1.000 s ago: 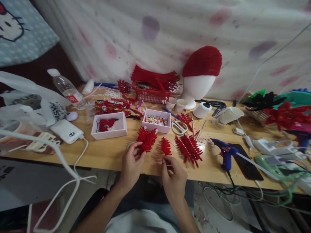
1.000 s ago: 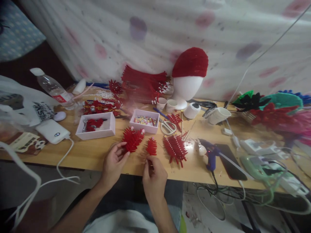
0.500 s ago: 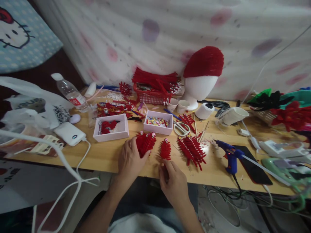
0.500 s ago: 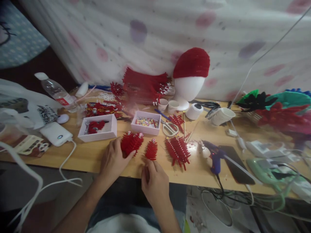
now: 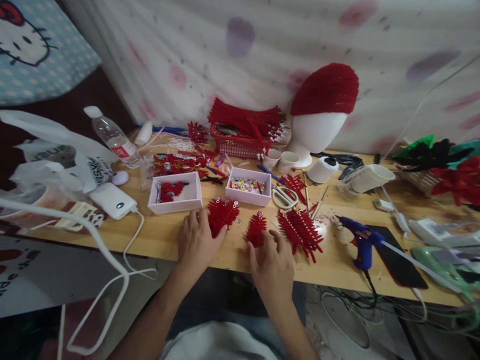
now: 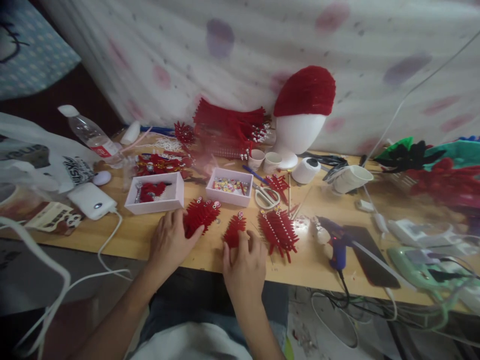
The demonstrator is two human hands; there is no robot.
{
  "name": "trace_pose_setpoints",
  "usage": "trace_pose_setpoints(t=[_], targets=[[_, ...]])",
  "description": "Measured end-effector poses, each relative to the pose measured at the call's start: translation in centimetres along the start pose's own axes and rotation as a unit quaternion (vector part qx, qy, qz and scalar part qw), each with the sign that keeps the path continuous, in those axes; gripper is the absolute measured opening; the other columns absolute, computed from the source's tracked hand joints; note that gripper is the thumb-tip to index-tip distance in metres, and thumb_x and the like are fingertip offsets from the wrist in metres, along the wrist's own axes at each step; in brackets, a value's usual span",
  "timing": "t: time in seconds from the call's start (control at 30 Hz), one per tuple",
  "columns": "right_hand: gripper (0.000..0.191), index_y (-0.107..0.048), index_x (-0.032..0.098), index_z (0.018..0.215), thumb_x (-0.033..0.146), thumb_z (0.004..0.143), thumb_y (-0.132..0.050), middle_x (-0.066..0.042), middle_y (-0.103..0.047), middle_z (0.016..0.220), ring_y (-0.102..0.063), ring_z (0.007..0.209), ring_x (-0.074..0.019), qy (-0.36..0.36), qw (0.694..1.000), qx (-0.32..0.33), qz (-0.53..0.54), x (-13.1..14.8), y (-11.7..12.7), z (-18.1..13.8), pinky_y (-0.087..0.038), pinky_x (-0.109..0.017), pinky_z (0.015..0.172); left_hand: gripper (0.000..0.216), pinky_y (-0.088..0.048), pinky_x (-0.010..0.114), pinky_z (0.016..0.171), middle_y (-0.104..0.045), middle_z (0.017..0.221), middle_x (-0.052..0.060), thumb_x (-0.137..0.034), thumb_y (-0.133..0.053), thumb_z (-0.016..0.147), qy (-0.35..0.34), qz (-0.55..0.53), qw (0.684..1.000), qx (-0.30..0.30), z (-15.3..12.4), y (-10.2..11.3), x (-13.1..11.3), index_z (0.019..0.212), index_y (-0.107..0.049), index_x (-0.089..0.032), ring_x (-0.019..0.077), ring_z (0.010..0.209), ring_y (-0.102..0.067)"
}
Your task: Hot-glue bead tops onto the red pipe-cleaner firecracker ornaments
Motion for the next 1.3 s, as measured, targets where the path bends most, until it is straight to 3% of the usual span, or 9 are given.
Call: trace_pose_setpoints(t=[0.13, 0.33, 0.47, 0.67, 0.83, 0.93, 1.07, 1.17, 1.3], targets=[[0.036, -0.056, 0.015, 0.124, 0.031, 0.091, -0.058, -0.019, -0.057, 0.123, -0.051, 0.117, -0.0323, 0.031, 0.999, -0.001, 0.012, 1.4, -1.4, 0.6, -0.050, -0.049, 0.091, 0.065, -0.051, 0.044, 0.088, -0.053, 0.130, 0.019, -0.039, -0.075, 0.077, -0.030, 0.017, 0.999, 0.003, -0.4, -0.8, -2.0, 0.131, -0.046, -0.016, 0.0348, 0.109, -0.058], [0.029, -0.057, 0.017, 0.118, 0.013, 0.090, -0.050, -0.015, -0.057, 0.120, -0.051, 0.112, -0.0277, 0.060, 0.995, -0.005, 0.082, 2.1, -2.2, 0.7, -0.050, -0.048, 0.094, 0.035, -0.049, 0.043, 0.091, -0.058, 0.120, 0.017, -0.023, -0.061, 0.084, -0.014, -0.008, 1.000, -0.014, 0.5, -1.7, -0.9, 0.117, -0.051, -0.015, 0.0325, 0.107, -0.058], [0.028, -0.058, 0.018, 0.115, 0.013, 0.089, -0.053, -0.013, -0.057, 0.119, -0.050, 0.111, -0.0267, 0.077, 0.991, 0.016, 0.110, 2.5, -2.5, 0.7, -0.049, -0.047, 0.096, 0.032, -0.047, 0.047, 0.091, -0.061, 0.112, 0.016, -0.025, -0.062, 0.084, -0.003, -0.015, 1.000, -0.022, 0.3, -1.3, 0.0, 0.113, -0.052, -0.015, 0.0342, 0.106, -0.057], [0.027, -0.057, 0.019, 0.118, 0.019, 0.091, -0.055, -0.013, -0.056, 0.120, -0.050, 0.112, -0.0266, 0.081, 0.989, 0.012, 0.122, 2.4, -2.2, 0.6, -0.049, -0.049, 0.097, 0.029, -0.045, 0.047, 0.098, -0.061, 0.118, 0.016, -0.034, -0.054, 0.093, -0.041, -0.071, 0.993, -0.084, -0.1, 2.6, 0.5, 0.116, -0.053, -0.017, 0.0324, 0.113, -0.055], [0.025, -0.057, 0.019, 0.117, 0.020, 0.092, -0.055, -0.013, -0.056, 0.120, -0.050, 0.112, -0.0270, 0.084, 0.988, 0.006, 0.128, 2.4, -1.8, 0.3, -0.049, -0.049, 0.096, 0.022, -0.048, 0.040, 0.094, -0.068, 0.109, 0.010, -0.028, -0.042, 0.096, -0.122, -0.091, 0.988, -0.034, 5.3, 5.3, 3.6, 0.105, -0.060, -0.020, 0.0266, 0.106, -0.062], [0.023, -0.057, 0.019, 0.115, 0.020, 0.092, -0.055, -0.013, -0.057, 0.118, -0.050, 0.112, -0.0270, 0.083, 0.988, 0.004, 0.128, 2.5, -1.8, 0.2, -0.049, -0.049, 0.096, 0.032, -0.049, 0.040, 0.092, -0.070, 0.112, 0.012, -0.042, -0.050, 0.092, -0.144, -0.062, 0.984, 0.088, 8.7, 3.9, 5.0, 0.107, -0.064, -0.017, 0.0286, 0.105, -0.064], [0.022, -0.058, 0.019, 0.114, 0.020, 0.093, -0.056, -0.012, -0.058, 0.116, -0.051, 0.111, -0.0263, 0.077, 0.988, 0.006, 0.134, 2.4, -1.8, 0.2, -0.048, -0.048, 0.097, 0.058, -0.046, 0.044, 0.097, -0.065, 0.124, 0.018, -0.058, -0.057, 0.082, -0.180, 0.007, 0.958, 0.223, 10.0, -0.1, 5.3, 0.117, -0.063, -0.012, 0.0358, 0.115, -0.059], [0.021, -0.058, 0.019, 0.113, 0.020, 0.093, -0.056, -0.012, -0.059, 0.116, -0.051, 0.111, -0.0262, 0.076, 0.988, 0.010, 0.133, 2.4, -1.9, 0.2, -0.049, -0.048, 0.097, 0.069, -0.044, 0.047, 0.100, -0.059, 0.128, 0.024, -0.060, -0.059, 0.078, -0.185, 0.040, 0.952, 0.241, 10.3, -2.3, 5.7, 0.123, -0.059, -0.008, 0.0402, 0.120, -0.056], [0.019, -0.060, 0.019, 0.111, 0.020, 0.093, -0.055, -0.012, -0.060, 0.114, -0.051, 0.109, -0.0260, 0.078, 0.989, 0.012, 0.128, 2.5, -2.0, 0.1, -0.048, -0.049, 0.098, 0.074, -0.038, 0.049, 0.107, -0.051, 0.139, 0.025, -0.063, -0.054, 0.079, -0.190, 0.049, 0.959, 0.205, 10.6, -3.3, 5.8, 0.129, -0.055, -0.008, 0.0423, 0.133, -0.043]])
Point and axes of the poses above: each hand's wrist, its own z-axis towards the middle knuckle, its own y-axis out of the back of the hand, x = y × z, the point moved 10 cm from there along z, towards the middle knuckle
